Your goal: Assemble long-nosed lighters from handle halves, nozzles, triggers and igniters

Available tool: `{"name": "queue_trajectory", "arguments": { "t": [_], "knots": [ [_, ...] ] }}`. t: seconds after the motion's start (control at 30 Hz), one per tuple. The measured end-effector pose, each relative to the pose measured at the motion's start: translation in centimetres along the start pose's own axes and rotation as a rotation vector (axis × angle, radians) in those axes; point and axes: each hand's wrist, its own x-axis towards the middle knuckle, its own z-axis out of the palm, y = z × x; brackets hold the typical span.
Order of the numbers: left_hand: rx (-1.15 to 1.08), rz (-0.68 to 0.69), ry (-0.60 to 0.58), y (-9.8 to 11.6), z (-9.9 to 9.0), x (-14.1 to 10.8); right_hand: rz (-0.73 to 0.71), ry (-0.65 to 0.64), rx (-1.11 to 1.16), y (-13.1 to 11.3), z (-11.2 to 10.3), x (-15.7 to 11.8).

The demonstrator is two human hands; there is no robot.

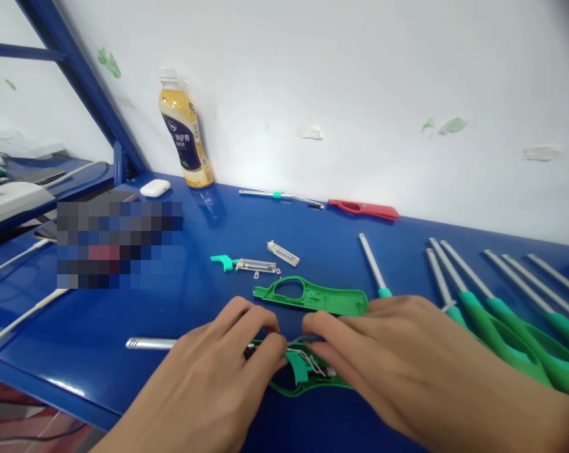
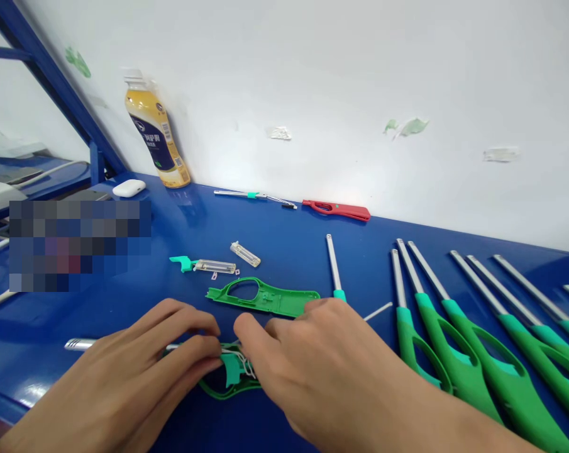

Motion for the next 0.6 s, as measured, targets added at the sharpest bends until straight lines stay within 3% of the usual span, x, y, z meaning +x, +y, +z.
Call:
{"name": "queue_trajectory", "arguments": {
  "t": [0.2,0.3,0.6],
  "knots": [
    [-0.037,-0.042,-0.087,0.1,-0.2,0.2,0.097,-0.040,0.055,-0.2,-0.9,-0.6],
    [-0.062,-0.067,-0.094,0.3,-0.2,0.3,0.062,-0.086,0.040,-0.5,-0.7,-1.3],
    [-0.063,-0.037,0.036,0.0,0.9,-0.3,0.021,-0.091,0.064,-0.4,-0.4,-0.5]
  ]
}}
